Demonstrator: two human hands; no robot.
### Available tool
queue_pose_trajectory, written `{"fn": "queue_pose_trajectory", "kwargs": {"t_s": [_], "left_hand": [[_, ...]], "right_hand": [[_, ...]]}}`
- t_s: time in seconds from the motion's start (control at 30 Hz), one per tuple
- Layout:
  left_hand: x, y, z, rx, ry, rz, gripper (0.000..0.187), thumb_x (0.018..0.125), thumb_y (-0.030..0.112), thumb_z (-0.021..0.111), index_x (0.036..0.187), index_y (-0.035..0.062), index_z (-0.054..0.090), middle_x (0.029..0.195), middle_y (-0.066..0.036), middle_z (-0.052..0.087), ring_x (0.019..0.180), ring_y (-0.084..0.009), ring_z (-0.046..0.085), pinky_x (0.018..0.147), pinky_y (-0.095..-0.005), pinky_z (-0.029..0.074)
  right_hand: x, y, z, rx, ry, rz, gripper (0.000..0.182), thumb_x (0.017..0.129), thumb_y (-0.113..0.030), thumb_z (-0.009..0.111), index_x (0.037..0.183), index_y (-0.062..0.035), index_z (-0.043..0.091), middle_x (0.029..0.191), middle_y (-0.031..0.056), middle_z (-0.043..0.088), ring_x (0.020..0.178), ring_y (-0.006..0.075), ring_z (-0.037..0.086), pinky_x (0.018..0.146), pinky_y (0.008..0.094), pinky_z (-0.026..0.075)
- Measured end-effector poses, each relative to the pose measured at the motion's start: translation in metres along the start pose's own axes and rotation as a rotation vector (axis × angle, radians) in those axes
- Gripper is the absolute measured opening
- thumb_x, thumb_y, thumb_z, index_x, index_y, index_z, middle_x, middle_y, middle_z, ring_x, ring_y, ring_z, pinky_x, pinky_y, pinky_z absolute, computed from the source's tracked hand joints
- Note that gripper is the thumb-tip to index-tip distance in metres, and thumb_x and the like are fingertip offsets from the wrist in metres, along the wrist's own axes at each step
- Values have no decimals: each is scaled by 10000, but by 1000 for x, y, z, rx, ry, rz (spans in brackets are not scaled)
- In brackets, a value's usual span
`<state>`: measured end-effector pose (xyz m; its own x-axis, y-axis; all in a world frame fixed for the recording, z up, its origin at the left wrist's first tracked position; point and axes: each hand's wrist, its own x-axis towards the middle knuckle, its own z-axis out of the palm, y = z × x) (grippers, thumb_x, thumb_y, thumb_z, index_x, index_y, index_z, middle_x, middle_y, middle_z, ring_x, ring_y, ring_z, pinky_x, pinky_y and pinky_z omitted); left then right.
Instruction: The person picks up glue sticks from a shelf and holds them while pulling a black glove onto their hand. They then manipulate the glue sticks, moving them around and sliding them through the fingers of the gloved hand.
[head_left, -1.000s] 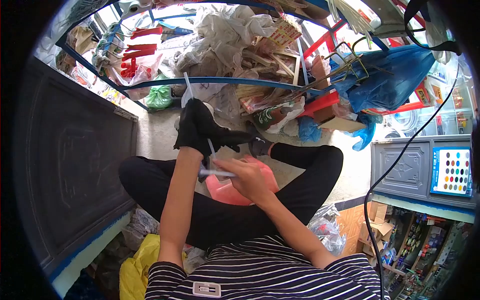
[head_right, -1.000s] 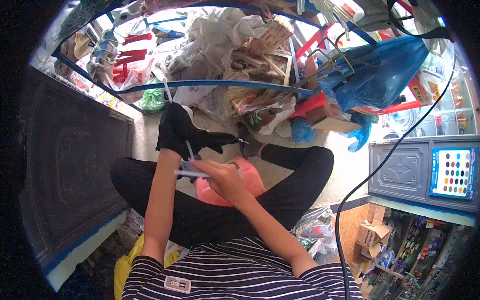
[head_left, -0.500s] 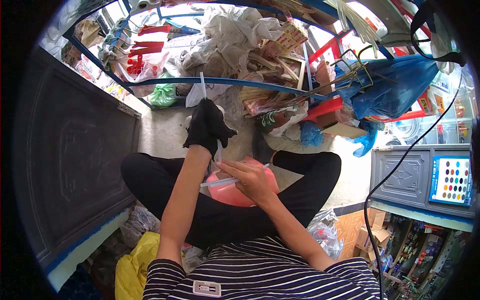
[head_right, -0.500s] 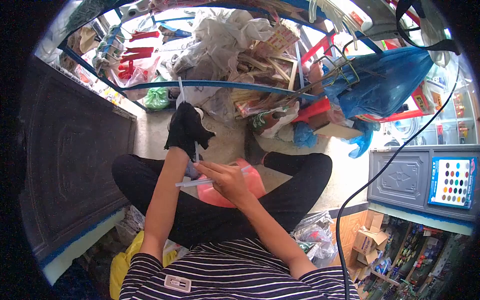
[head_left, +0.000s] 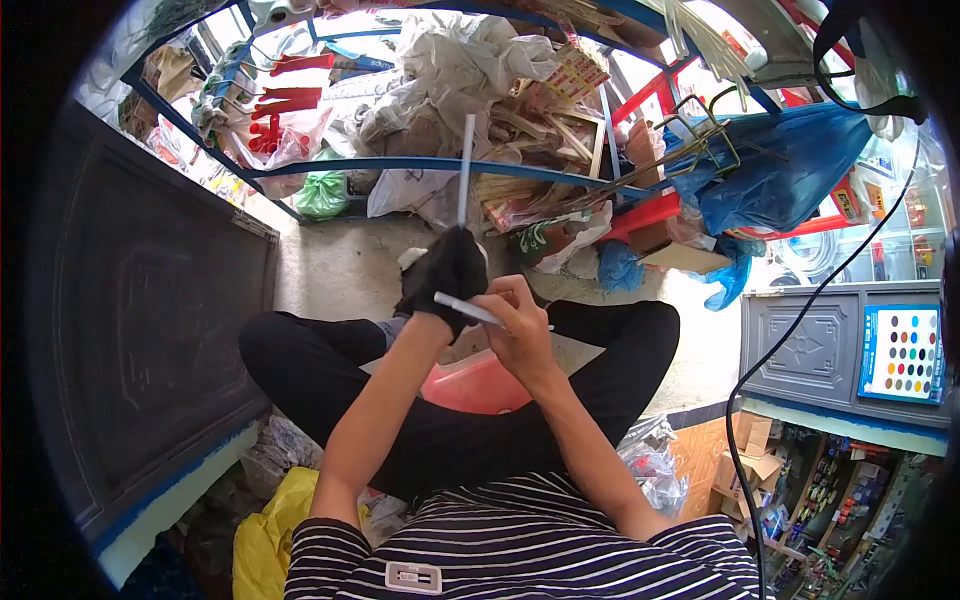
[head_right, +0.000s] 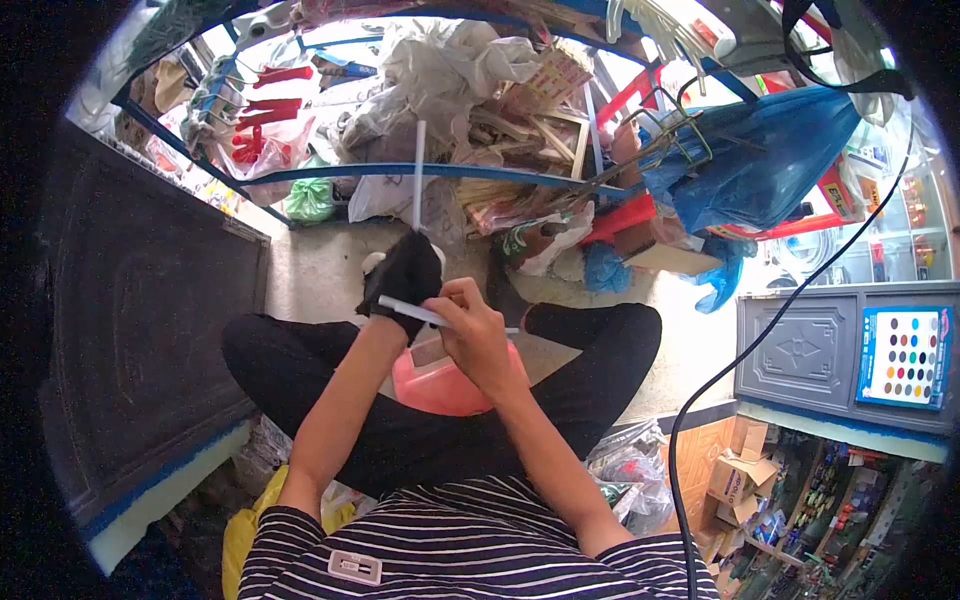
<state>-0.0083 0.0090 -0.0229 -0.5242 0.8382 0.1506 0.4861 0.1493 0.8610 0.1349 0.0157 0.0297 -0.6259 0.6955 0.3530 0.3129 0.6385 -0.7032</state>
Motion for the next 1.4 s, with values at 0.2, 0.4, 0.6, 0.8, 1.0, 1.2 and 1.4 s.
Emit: {"fn": "queue_pose_trajectory", "kwargs": {"t_s": [0.2, 0.4, 0.6, 0.8, 1.0, 1.2, 1.4], "left_hand": [[4, -19, 20, -141, 1, 174, 130, 887, 166, 605, 889, 43, 562, 805, -143, 601, 755, -289, 624, 662, -391, 491], [11, 43, -24, 43, -509, 44, 94, 878, 156, 601, 863, 69, 635, 763, -154, 610, 726, -302, 635, 640, -409, 499], [2, 35, -13, 24, -337, 803, 103, 885, 140, 590, 899, 49, 636, 886, -128, 633, 817, -302, 641, 697, -405, 509], [-1, 26, -10, 154, -463, 716, 117, 863, 115, 590, 945, 51, 643, 940, -142, 630, 869, -304, 643, 740, -394, 519], [3, 20, -10, 204, -420, 686, 99, 851, 117, 594, 919, 52, 626, 881, -131, 628, 853, -299, 640, 737, -401, 515], [2, 20, -4, 249, -405, 683, 76, 833, 122, 614, 845, 59, 573, 828, -140, 597, 822, -291, 629, 700, -400, 499], [-5, 37, -10, 349, -411, 712, 131, 787, 130, 638, 877, 55, 579, 855, -132, 590, 834, -283, 618, 720, -387, 490]], "right_hand": [[-2, 6, 1, 56, 51, 128, 254, 809, -35, 790, 990, -38, 613, 882, 45, 525, 642, 140, 575, 543, 286, 461], [26, -9, -23, 557, 284, 576, 163, 913, -166, 735, 972, -49, 637, 728, -59, 506, 598, 1, 460, 501, 177, 310], [28, 7, -44, 553, 295, 504, 318, 1038, -310, 559, 858, -56, 621, 578, -59, 455, 492, 11, 389, 458, 198, 262], [40, 13, -78, 558, 509, 569, 379, 1047, -390, 516, 803, -102, 552, 557, -48, 437, 452, 19, 336, 409, 219, 205], [33, 15, -65, 806, 491, 690, 304, 1039, -344, 542, 870, -97, 588, 586, -37, 496, 438, 19, 362, 403, 202, 226], [27, -6, -40, 646, 245, 643, 287, 1023, -300, 586, 964, -27, 649, 698, 20, 600, 473, 33, 434, 429, 205, 311], [29, 2, -34, 908, 453, 732, 402, 1062, -381, 473, 906, -33, 599, 634, 4, 507, 416, 58, 385, 398, 225, 262]]}}
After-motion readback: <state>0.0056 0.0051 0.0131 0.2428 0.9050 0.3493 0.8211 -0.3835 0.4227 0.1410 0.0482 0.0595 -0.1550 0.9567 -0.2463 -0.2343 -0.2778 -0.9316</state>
